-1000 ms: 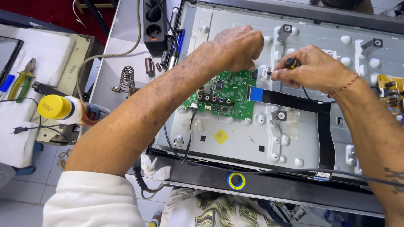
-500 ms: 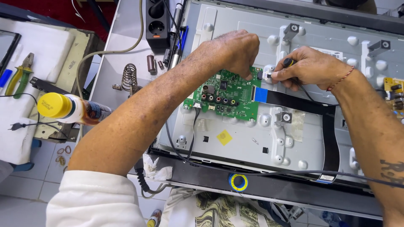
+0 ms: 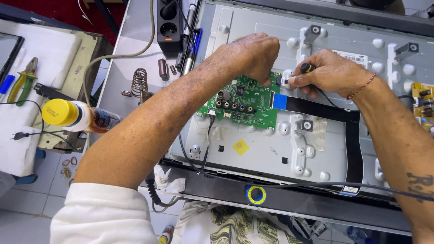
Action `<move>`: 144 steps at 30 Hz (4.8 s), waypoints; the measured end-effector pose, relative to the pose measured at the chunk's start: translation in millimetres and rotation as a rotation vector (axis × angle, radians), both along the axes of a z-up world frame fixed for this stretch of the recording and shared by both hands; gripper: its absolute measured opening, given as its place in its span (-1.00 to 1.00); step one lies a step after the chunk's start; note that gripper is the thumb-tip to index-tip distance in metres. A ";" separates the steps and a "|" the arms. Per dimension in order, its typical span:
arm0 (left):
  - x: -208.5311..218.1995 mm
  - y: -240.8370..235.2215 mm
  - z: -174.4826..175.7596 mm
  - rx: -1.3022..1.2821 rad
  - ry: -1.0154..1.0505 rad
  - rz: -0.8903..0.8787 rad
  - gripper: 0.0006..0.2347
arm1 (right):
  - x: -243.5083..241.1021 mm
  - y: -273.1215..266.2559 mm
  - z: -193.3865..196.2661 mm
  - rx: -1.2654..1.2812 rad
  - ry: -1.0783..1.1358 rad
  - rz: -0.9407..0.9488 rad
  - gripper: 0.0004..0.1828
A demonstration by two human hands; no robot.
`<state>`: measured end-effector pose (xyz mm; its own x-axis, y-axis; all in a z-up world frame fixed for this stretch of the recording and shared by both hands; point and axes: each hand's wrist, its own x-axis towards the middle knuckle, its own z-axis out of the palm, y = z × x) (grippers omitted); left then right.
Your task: The person uses a screwdriver to remove screws from a circuit board inside a disassembled television. They then lift the board out, place it aside, and proceed to unscrew and remove another circuit board from the device's chassis.
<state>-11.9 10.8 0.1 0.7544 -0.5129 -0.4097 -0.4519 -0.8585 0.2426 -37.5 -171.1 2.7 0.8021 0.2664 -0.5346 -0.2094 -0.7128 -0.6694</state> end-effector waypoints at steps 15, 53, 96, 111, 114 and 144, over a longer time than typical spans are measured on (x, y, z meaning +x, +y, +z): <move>4.2 -0.1 -10.3 -0.071 -0.002 0.035 -0.66 | -7.5 6.4 5.0 -0.047 -0.039 0.051 -0.77; 10.1 -1.2 -12.6 -0.070 -0.021 0.031 -0.61 | -16.4 -25.1 -67.1 0.005 -1.230 0.435 -0.85; 4.9 -4.4 -7.8 -0.040 0.005 0.016 -0.72 | -20.4 -23.4 -24.0 -0.222 -1.025 0.522 -0.57; -5.6 -30.5 -23.5 -0.288 -0.111 -0.058 -0.89 | -132.1 -143.8 18.2 -0.332 -1.041 0.075 -0.77; -11.6 -36.9 -17.8 -0.230 -0.114 -0.069 -0.93 | -148.5 -160.9 10.4 -0.270 -1.063 -0.010 -0.86; -21.8 -65.6 -42.0 -0.331 -0.298 -0.071 -0.73 | -73.9 -120.0 -30.9 -1.094 -0.960 0.370 -0.83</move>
